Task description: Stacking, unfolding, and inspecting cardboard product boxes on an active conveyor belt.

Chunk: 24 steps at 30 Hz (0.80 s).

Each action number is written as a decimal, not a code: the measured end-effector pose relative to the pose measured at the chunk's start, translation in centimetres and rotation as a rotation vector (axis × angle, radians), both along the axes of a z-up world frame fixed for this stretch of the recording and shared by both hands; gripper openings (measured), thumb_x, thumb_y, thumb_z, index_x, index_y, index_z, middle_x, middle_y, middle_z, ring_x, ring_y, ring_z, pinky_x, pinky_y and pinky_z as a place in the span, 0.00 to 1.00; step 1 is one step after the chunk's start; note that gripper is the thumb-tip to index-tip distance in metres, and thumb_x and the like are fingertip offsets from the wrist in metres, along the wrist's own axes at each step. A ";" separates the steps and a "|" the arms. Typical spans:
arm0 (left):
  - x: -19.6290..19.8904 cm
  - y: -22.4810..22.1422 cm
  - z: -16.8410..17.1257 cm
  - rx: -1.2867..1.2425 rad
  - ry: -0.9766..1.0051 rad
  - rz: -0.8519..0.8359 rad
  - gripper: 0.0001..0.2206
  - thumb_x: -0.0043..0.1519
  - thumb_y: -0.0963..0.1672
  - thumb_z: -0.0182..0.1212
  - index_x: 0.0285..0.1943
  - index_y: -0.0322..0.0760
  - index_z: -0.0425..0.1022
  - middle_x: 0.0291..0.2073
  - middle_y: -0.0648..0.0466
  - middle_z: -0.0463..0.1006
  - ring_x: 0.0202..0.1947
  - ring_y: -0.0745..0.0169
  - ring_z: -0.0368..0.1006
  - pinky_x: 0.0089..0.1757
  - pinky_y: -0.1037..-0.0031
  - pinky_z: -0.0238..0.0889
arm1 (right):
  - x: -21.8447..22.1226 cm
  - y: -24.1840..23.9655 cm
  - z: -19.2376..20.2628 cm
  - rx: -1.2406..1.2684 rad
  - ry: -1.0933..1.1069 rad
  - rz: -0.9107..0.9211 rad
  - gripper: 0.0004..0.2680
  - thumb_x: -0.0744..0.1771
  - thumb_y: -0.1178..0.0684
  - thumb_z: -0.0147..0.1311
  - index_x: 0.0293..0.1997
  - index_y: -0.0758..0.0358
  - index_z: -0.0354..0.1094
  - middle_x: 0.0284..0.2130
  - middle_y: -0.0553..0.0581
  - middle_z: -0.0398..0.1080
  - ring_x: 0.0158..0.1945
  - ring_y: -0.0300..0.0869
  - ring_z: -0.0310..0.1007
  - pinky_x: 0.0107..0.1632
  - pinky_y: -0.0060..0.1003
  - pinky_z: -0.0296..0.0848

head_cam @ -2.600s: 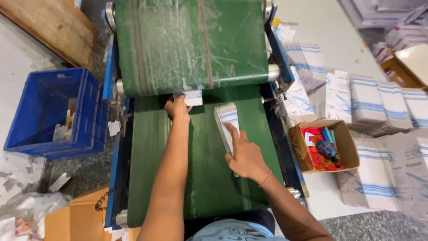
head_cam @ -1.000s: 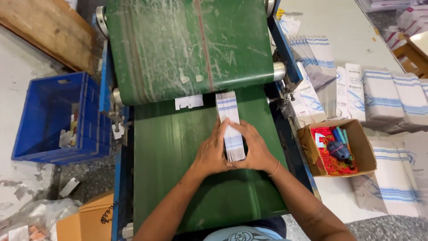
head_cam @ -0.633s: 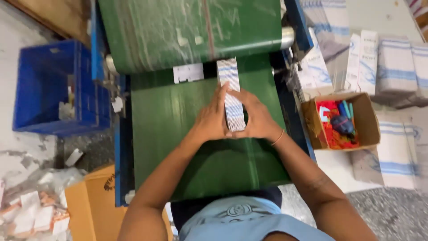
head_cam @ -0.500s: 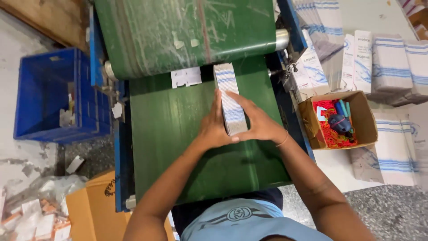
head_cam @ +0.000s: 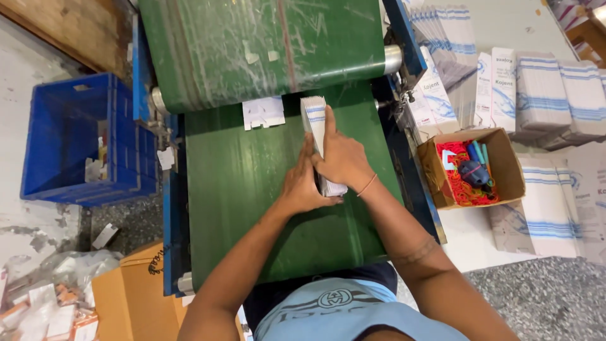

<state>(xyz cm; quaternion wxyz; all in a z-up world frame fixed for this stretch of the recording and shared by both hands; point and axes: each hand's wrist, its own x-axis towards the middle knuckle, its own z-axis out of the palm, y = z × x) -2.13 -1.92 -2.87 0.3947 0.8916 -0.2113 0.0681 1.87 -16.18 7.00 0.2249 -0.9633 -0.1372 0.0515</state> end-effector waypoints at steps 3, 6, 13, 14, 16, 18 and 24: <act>-0.5 -0.1 0.7 -0.022 0.041 0.023 0.71 0.34 0.58 0.81 0.78 0.20 0.32 0.78 0.29 0.38 0.75 0.35 0.49 0.62 0.56 0.59 | -0.2 0.0 0.2 0.002 -0.007 0.003 0.43 0.59 0.47 0.57 0.76 0.74 0.24 0.47 0.77 0.72 0.44 0.68 0.75 0.48 0.56 0.74; -1.1 -0.1 0.4 0.002 -0.005 0.039 0.70 0.35 0.58 0.82 0.78 0.20 0.33 0.78 0.30 0.39 0.75 0.34 0.49 0.62 0.56 0.59 | -0.6 0.0 0.3 0.006 -0.005 0.007 0.43 0.59 0.47 0.57 0.76 0.73 0.24 0.49 0.78 0.71 0.46 0.68 0.75 0.50 0.56 0.74; -2.2 -0.1 0.8 -0.031 0.021 0.050 0.70 0.37 0.58 0.81 0.79 0.23 0.32 0.78 0.32 0.43 0.75 0.35 0.53 0.62 0.57 0.60 | -1.2 -0.3 -0.6 0.030 -0.039 0.014 0.42 0.59 0.47 0.56 0.76 0.74 0.24 0.52 0.79 0.69 0.49 0.69 0.74 0.51 0.57 0.73; -2.3 -0.1 0.8 -0.033 0.020 0.051 0.70 0.37 0.58 0.81 0.79 0.23 0.32 0.78 0.32 0.43 0.75 0.35 0.53 0.62 0.57 0.60 | -1.3 -0.4 -0.6 0.029 -0.040 0.015 0.42 0.59 0.47 0.56 0.76 0.74 0.24 0.52 0.79 0.69 0.49 0.69 0.74 0.51 0.57 0.73; -2.5 -0.2 0.7 -0.036 0.032 0.051 0.71 0.36 0.59 0.81 0.79 0.24 0.30 0.77 0.31 0.42 0.73 0.35 0.54 0.61 0.57 0.61 | -1.5 -0.5 -0.7 0.057 -0.040 0.014 0.42 0.60 0.47 0.56 0.76 0.74 0.25 0.54 0.79 0.68 0.49 0.69 0.74 0.51 0.57 0.73; -2.7 -0.2 0.7 -0.030 0.048 0.051 0.71 0.37 0.59 0.81 0.79 0.24 0.29 0.78 0.31 0.42 0.72 0.35 0.56 0.61 0.57 0.62 | -1.7 -0.5 -0.4 0.058 -0.032 0.010 0.42 0.60 0.47 0.56 0.76 0.74 0.25 0.53 0.79 0.68 0.50 0.69 0.73 0.51 0.57 0.73; -3.4 -0.4 0.1 -0.042 0.018 0.049 0.71 0.37 0.58 0.81 0.79 0.26 0.28 0.78 0.32 0.42 0.73 0.33 0.56 0.61 0.57 0.63 | -2.4 -0.6 -0.1 0.064 -0.008 0.002 0.42 0.59 0.48 0.56 0.76 0.72 0.25 0.53 0.80 0.68 0.50 0.69 0.73 0.52 0.57 0.73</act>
